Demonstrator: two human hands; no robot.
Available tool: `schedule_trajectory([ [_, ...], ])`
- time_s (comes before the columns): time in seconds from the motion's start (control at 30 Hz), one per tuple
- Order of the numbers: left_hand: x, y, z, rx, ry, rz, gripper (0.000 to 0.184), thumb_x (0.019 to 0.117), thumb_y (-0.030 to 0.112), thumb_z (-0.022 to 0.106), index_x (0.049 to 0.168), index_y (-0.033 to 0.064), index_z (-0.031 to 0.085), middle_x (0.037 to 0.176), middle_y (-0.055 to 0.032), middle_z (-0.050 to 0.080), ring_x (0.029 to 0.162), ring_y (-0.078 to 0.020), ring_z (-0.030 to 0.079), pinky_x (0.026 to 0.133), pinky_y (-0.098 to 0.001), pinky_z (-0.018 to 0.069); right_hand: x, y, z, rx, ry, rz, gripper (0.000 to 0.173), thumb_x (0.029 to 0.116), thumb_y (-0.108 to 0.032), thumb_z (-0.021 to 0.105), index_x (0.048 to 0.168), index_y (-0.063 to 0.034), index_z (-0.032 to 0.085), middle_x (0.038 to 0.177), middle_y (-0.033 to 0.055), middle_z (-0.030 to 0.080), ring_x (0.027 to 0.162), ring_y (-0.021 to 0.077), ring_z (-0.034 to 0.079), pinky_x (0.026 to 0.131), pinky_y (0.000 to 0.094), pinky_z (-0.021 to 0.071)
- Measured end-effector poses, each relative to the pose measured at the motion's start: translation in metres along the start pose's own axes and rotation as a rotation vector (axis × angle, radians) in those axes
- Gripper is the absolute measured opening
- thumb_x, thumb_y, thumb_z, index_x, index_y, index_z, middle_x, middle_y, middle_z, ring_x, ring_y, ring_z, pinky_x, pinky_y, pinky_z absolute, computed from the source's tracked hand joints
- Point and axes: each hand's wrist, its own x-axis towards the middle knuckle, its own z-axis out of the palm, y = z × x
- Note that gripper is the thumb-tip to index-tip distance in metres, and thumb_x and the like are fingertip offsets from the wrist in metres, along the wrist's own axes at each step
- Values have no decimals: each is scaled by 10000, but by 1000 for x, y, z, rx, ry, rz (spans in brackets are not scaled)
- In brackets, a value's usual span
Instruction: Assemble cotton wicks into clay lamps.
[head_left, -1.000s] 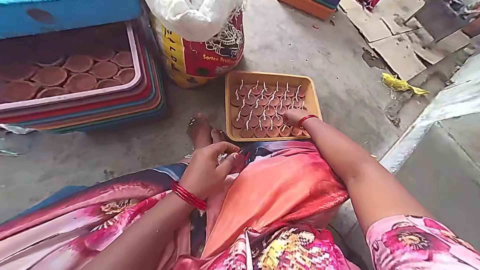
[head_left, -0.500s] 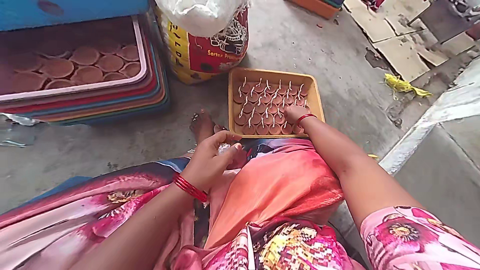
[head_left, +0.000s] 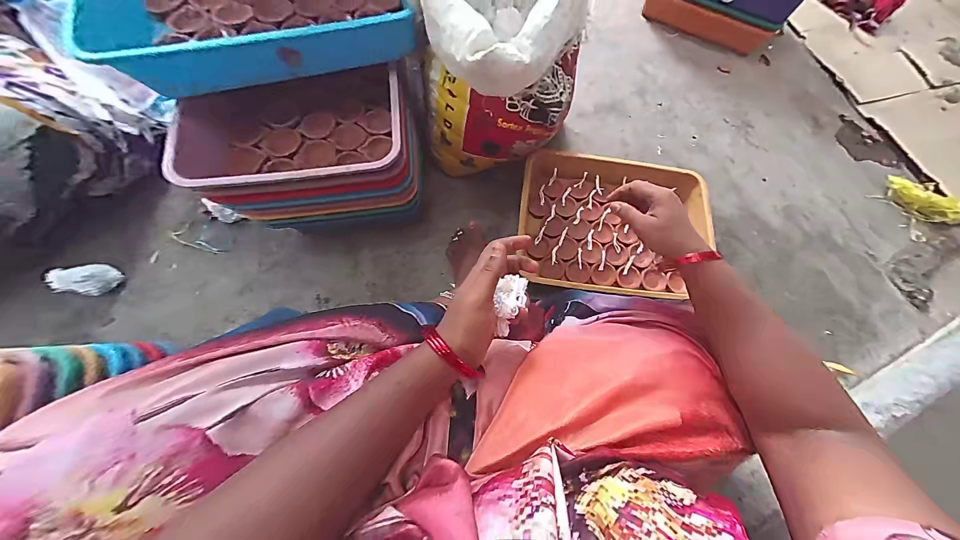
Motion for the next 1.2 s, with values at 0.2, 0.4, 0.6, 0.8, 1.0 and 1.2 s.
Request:
schedule_trajectory([
  [0.2, 0, -5, -1, -5, -26, 97, 498, 1096, 390, 166, 1398, 183, 505, 1048, 49, 686, 697, -20, 602, 580, -159, 496, -41, -86, 46, 372, -124, -382, 137, 950, -85, 628, 1018, 3, 709, 930, 29, 695, 767, 23, 632, 683, 198, 557],
  [0.4, -1, -6, 0, 37, -56, 130, 503, 1087, 444, 221, 1403, 171, 501, 1045, 46, 667, 802, -34, 621, 657, -186, 518, -50, -98, 64, 382, -81, -577, 119, 908, -48, 675, 982, 27, 731, 931, 71, 694, 840, 54, 639, 739, 177, 538],
  [0.6, -1, -5, 3, 89, -55, 129, 505, 1082, 411, 212, 1418, 144, 476, 1063, 40, 642, 826, -34, 613, 670, -183, 514, -52, -99, 66, 323, -80, -547, 147, 913, -116, 695, 969, 15, 734, 895, 61, 691, 786, 40, 627, 696, 169, 528],
  [0.8, -2, -4, 4, 132, -64, 161, 519, 1079, 459, 228, 1402, 147, 489, 1071, 37, 637, 797, -35, 604, 629, -175, 500, -55, -101, 69, 331, -101, -489, 117, 905, -105, 689, 908, 5, 729, 853, 45, 671, 764, 21, 609, 677, 147, 510],
  [1.0, -1, -3, 5, 66, -22, 115, 323, 1017, 203, 403, 1286, 120, 561, 1020, 35, 633, 796, -33, 605, 677, -198, 519, -53, -99, 68, 326, -54, -508, 116, 926, -87, 664, 917, 13, 723, 853, 50, 675, 770, 36, 615, 702, 164, 519],
  [1.2, 0, 2, 3, 11, 29, -57, 108, 937, 41, 566, 986, 80, 653, 787, 10, 642, 646, -50, 597, 603, -204, 518, -51, -97, 68, 302, 48, -561, 141, 954, -96, 647, 911, 24, 709, 880, 62, 673, 836, 52, 637, 776, 173, 541],
])
